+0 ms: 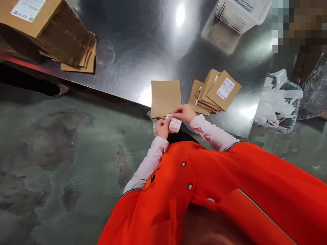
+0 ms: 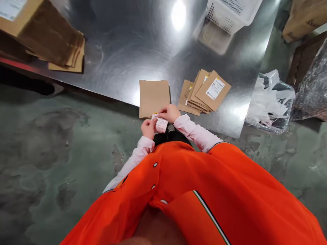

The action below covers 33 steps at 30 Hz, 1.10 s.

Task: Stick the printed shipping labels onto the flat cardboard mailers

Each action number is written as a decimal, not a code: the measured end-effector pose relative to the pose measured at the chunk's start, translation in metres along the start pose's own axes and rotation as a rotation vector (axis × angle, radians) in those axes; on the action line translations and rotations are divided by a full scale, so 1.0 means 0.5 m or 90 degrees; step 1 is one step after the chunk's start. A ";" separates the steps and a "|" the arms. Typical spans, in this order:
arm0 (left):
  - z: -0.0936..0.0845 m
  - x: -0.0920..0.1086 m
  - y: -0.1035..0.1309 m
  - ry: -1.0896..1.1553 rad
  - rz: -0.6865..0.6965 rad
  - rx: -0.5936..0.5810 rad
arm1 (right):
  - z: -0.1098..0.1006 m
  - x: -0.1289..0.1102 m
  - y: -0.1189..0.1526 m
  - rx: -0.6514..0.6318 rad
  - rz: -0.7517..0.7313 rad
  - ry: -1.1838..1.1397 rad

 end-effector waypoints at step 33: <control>-0.154 -0.037 0.042 -0.114 -0.149 -0.145 | -0.038 0.130 -0.124 0.240 0.210 0.066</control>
Point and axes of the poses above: each hand's wrist, its own y-axis away from the middle knuckle, its own z-axis out of the palm, x = y × z, the point moved 9 cm from there along -y, towards the middle knuckle, and after that the axes turned 7 degrees about z, right-handed, at the moved point
